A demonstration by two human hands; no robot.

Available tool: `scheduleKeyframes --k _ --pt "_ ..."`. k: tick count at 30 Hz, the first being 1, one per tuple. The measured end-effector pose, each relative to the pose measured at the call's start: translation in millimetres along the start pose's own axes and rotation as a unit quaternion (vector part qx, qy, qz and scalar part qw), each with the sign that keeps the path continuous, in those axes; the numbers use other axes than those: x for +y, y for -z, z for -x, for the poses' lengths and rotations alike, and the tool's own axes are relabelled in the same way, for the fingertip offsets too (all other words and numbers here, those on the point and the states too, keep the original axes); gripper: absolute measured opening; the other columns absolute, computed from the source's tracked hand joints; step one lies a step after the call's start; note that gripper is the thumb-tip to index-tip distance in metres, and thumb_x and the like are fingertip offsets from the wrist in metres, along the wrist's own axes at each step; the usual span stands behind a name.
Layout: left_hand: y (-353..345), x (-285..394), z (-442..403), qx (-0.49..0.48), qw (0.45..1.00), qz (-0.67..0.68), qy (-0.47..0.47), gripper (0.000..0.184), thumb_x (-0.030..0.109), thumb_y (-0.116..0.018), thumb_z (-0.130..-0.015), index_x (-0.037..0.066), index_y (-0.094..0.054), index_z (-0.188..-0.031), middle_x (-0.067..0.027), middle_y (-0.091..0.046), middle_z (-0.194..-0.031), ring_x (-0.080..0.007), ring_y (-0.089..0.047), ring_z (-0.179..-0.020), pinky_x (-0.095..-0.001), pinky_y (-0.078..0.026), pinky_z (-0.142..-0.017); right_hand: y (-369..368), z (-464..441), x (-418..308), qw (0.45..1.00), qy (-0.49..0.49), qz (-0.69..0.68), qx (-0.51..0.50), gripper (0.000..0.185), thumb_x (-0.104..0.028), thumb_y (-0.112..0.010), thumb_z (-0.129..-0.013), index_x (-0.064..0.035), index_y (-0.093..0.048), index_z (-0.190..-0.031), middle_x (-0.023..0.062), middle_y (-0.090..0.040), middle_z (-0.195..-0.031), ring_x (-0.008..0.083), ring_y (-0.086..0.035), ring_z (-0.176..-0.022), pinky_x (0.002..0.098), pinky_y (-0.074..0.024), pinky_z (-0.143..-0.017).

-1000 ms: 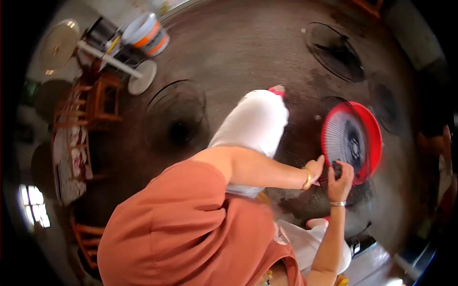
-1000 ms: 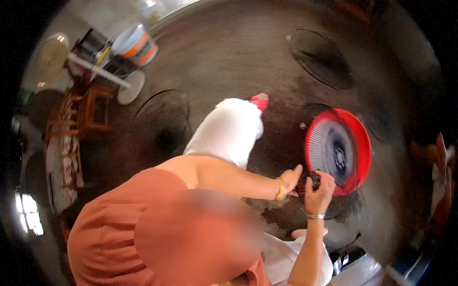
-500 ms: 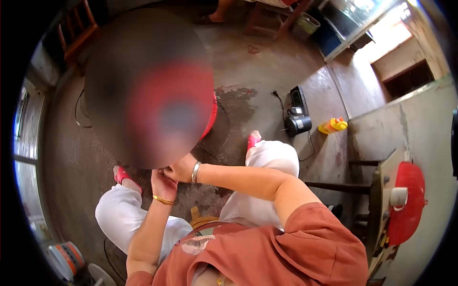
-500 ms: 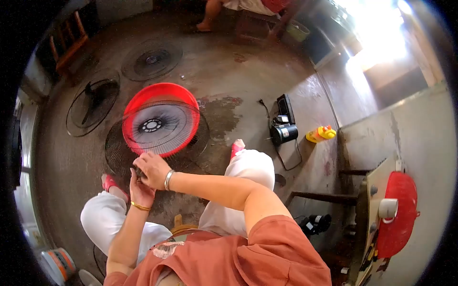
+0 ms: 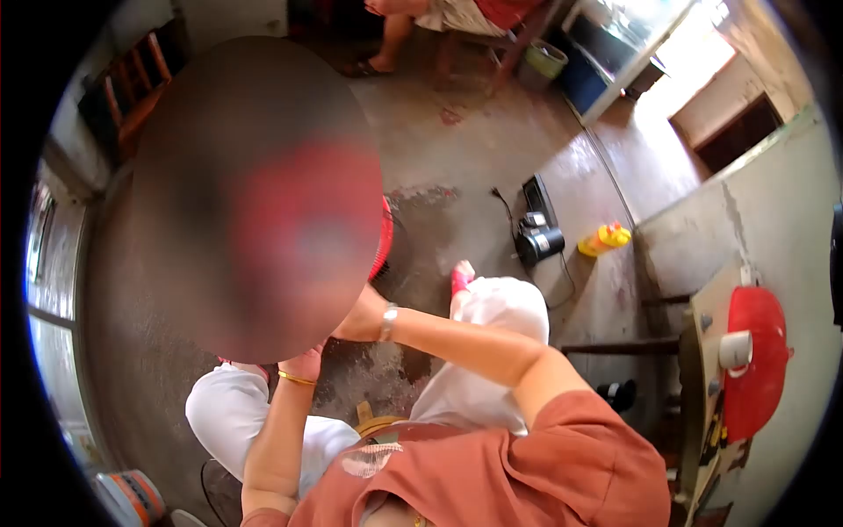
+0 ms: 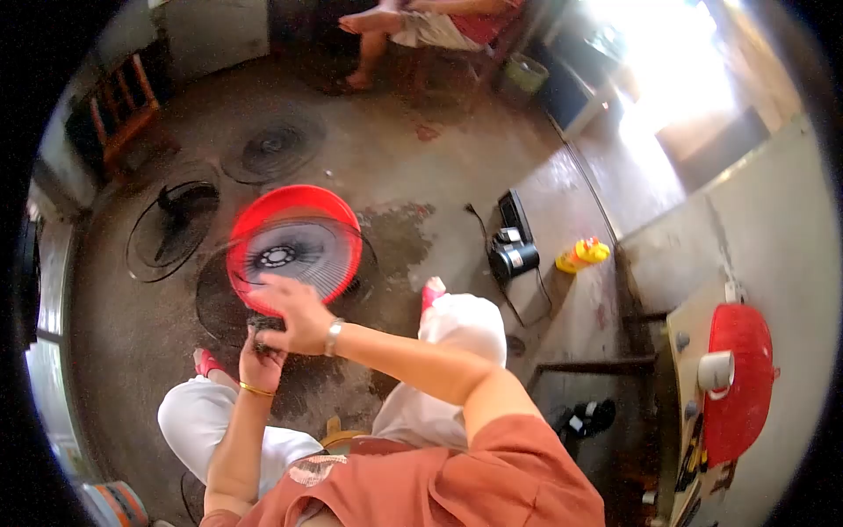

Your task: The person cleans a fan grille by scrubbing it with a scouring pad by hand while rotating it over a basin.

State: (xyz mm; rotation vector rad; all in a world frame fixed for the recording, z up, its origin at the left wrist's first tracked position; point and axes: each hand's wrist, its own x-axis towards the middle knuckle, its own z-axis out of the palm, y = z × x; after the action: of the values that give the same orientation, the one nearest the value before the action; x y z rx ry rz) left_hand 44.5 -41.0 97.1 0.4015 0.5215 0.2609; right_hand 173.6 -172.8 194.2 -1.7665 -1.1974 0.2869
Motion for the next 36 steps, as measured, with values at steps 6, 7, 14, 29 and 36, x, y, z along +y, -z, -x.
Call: scheduleKeyframes --k 6,7,14,29,36 --pt "2 0 -5 0.111 0.992 -0.052 0.031 0.03 0.038 -0.056 -0.093 0.011 -0.059 -0.106 -0.0075 -0.067 -0.094 -0.024 -0.065 -0.081 -0.0401 -0.055 -0.069 114 -21 -108 0.99 0.081 0.015 0.113 0.038 -0.01 -0.068 -0.08 -0.0019 -0.058 -0.115 0.0114 -0.062 -0.11 0.0193 -0.059 -0.103 0.0312 -0.0446 -0.091" --pt "5 -1 -3 0.117 0.991 -0.06 0.024 0.031 0.038 -0.055 -0.093 0.01 -0.06 -0.105 -0.0083 -0.067 -0.092 -0.0245 -0.066 -0.079 -0.0401 -0.056 -0.068 134 -23 -129 0.984 0.118 0.045 0.127 0.035 -0.009 -0.067 -0.081 -0.0018 -0.059 -0.113 0.0109 -0.062 -0.107 0.0178 -0.059 -0.099 0.0312 -0.045 -0.09" --pt "-10 3 -1 0.128 0.99 -0.048 0.035 0.026 0.033 -0.052 -0.094 0.01 -0.059 -0.106 -0.0059 -0.065 -0.091 -0.0244 -0.064 -0.084 -0.0427 -0.052 -0.077 192 -35 -263 0.952 0.279 0.115 0.061 0.031 -0.023 -0.068 -0.081 0.0039 -0.061 -0.096 0.012 -0.063 -0.092 0.0202 -0.056 -0.09 0.0324 -0.042 -0.085" --pt "18 -3 -11 0.108 0.994 -0.014 0.033 0.027 0.038 -0.056 -0.093 0.013 -0.062 -0.102 -0.0045 -0.067 -0.094 -0.0191 -0.064 -0.082 -0.0405 -0.052 -0.075 205 -49 -322 0.873 0.387 0.274 -0.114 0.025 -0.015 -0.07 -0.077 0.002 -0.064 -0.095 0.0101 -0.064 -0.087 0.0204 -0.058 -0.084 0.0315 -0.0434 -0.079" --pt "6 4 -1 0.103 0.993 -0.04 0.039 0.031 0.039 -0.053 -0.094 0.012 -0.059 -0.108 -0.0065 -0.067 -0.096 -0.0237 -0.065 -0.082 -0.0397 -0.053 -0.072 225 -42 -302 0.902 0.347 0.247 -0.073 0.023 -0.012 -0.07 -0.075 0.0011 -0.066 -0.094 0.0093 -0.065 -0.085 0.0204 -0.06 -0.081 0.031 -0.0441 -0.076"
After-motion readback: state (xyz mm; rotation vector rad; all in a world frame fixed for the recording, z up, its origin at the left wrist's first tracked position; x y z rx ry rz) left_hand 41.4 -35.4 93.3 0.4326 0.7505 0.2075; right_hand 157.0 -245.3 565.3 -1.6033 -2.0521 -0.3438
